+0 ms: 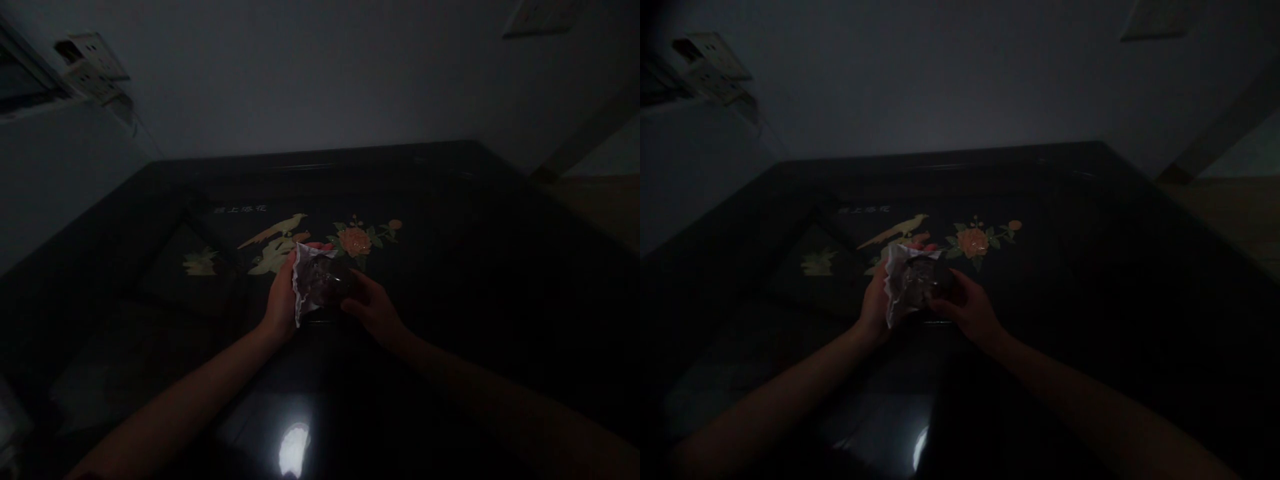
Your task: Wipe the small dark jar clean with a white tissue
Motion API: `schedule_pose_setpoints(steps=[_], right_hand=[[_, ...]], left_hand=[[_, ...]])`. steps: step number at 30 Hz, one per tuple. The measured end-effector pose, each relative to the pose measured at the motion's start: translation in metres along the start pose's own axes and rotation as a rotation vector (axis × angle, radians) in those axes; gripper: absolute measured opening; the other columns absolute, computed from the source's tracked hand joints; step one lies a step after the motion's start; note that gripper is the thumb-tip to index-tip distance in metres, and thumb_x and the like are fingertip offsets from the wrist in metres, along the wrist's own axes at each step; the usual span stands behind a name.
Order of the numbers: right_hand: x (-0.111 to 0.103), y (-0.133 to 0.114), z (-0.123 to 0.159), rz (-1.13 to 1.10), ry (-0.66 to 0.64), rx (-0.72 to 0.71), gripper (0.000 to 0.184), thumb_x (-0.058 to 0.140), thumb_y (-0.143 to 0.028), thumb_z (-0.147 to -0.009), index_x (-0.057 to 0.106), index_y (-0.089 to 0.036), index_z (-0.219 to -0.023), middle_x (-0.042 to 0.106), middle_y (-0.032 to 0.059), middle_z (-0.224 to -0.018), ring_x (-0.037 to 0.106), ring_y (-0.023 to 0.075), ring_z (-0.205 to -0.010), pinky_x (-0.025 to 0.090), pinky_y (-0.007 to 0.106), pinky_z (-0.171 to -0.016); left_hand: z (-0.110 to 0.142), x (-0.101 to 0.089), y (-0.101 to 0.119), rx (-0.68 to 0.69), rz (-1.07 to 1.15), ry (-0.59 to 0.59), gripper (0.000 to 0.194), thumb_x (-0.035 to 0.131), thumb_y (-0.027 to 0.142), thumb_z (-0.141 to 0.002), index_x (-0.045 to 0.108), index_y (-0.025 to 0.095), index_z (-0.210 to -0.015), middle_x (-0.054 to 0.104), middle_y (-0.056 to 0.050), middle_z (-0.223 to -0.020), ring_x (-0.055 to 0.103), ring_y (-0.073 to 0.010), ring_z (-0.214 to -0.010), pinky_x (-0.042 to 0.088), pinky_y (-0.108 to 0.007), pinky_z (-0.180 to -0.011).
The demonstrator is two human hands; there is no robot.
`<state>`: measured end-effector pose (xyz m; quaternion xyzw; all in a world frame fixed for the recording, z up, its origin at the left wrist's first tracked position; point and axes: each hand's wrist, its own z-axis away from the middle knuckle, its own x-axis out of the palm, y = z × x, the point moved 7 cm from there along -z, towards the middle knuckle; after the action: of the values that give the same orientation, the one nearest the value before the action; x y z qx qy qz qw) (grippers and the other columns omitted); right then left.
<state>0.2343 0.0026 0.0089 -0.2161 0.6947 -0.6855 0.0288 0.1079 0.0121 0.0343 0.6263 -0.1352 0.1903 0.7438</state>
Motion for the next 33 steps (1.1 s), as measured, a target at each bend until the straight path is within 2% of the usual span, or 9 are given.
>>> schedule_pose_setpoints(steps=[4,9,13,17,20,23,26,30,33], right_hand=[[0.0,0.003,0.0,-0.025,0.018,0.016,0.065,0.084,-0.048,-0.054,0.056,-0.026,-0.109,0.069,0.005,-0.108,0.065,0.0252,-0.102,0.053,0.04,-0.087],[-0.001,0.004,-0.001,0.004,0.044,0.019,0.056,0.082,-0.045,-0.059,0.058,-0.024,-0.105,0.069,0.0045,-0.104,0.065,0.0251,-0.1,0.054,0.039,-0.087],[0.004,0.009,-0.001,-0.033,-0.003,0.081,0.066,0.078,-0.046,-0.064,0.053,-0.023,-0.121,0.067,0.0064,-0.109,0.067,0.0248,-0.093,0.06,0.039,-0.073],[0.0,0.013,-0.001,-0.079,0.031,0.062,0.06,0.074,-0.046,-0.07,0.054,-0.022,-0.12,0.066,0.0078,-0.112,0.066,0.0243,-0.097,0.06,0.04,-0.077],[0.003,0.012,-0.001,-0.034,-0.021,0.022,0.051,0.067,-0.049,-0.077,0.055,-0.022,-0.118,0.066,0.008,-0.112,0.066,0.0236,-0.098,0.058,0.04,-0.083],[0.009,0.008,-0.001,0.026,-0.099,-0.01,0.056,0.065,-0.053,-0.077,0.052,-0.021,-0.121,0.065,0.0094,-0.115,0.065,0.0243,-0.1,0.055,0.039,-0.085],[0.009,0.004,0.0,0.053,-0.095,-0.018,0.061,0.071,-0.053,-0.072,0.052,-0.019,-0.118,0.065,0.0101,-0.115,0.064,0.0248,-0.103,0.053,0.038,-0.087],[0.005,0.006,0.0,0.063,-0.053,0.036,0.056,0.074,-0.05,-0.07,0.052,-0.02,-0.112,0.068,0.007,-0.099,0.067,0.0202,-0.083,0.054,0.03,-0.069],[0.007,0.008,0.0,0.047,-0.098,0.051,0.055,0.072,-0.054,-0.07,0.052,-0.019,-0.108,0.066,0.0027,-0.083,0.063,0.014,-0.06,0.048,0.024,-0.051]], left_hand=[[0.009,0.005,0.007,0.17,-0.234,-0.121,0.039,0.038,0.043,-0.092,0.066,0.02,-0.106,0.066,-0.005,-0.118,0.059,-0.0224,-0.109,0.044,-0.031,-0.095],[0.015,0.003,0.018,0.343,-0.395,-0.092,0.039,0.036,0.04,-0.094,0.066,0.019,-0.107,0.064,-0.005,-0.12,0.056,-0.0214,-0.114,0.039,-0.029,-0.099],[0.015,0.001,0.02,0.422,-0.432,-0.079,0.039,0.036,0.042,-0.094,0.064,0.02,-0.108,0.063,-0.005,-0.121,0.055,-0.0204,-0.116,0.037,-0.03,-0.101],[0.014,-0.002,0.015,0.425,-0.443,-0.071,0.04,0.034,0.044,-0.095,0.061,0.021,-0.112,0.058,-0.006,-0.128,0.052,-0.0209,-0.118,0.038,-0.032,-0.101],[0.013,-0.003,0.014,0.428,-0.473,-0.057,0.041,0.034,0.045,-0.095,0.059,0.02,-0.116,0.056,-0.007,-0.13,0.052,-0.022,-0.118,0.038,-0.034,-0.101],[0.013,-0.003,0.014,0.43,-0.489,-0.049,0.042,0.033,0.044,-0.095,0.058,0.019,-0.117,0.059,-0.008,-0.125,0.054,-0.0217,-0.114,0.037,-0.034,-0.102],[0.015,0.0,0.011,0.4,-0.48,-0.083,0.042,0.033,0.045,-0.095,0.058,0.019,-0.116,0.06,-0.008,-0.124,0.056,-0.0219,-0.111,0.039,-0.034,-0.099],[0.014,0.001,0.007,0.338,-0.442,-0.102,0.042,0.035,0.046,-0.094,0.058,0.019,-0.117,0.061,-0.007,-0.122,0.058,-0.0217,-0.107,0.042,-0.031,-0.093],[0.007,-0.001,0.004,0.233,-0.369,-0.107,0.042,0.036,0.047,-0.093,0.063,0.02,-0.109,0.065,-0.006,-0.116,0.061,-0.0214,-0.101,0.046,-0.03,-0.087]])
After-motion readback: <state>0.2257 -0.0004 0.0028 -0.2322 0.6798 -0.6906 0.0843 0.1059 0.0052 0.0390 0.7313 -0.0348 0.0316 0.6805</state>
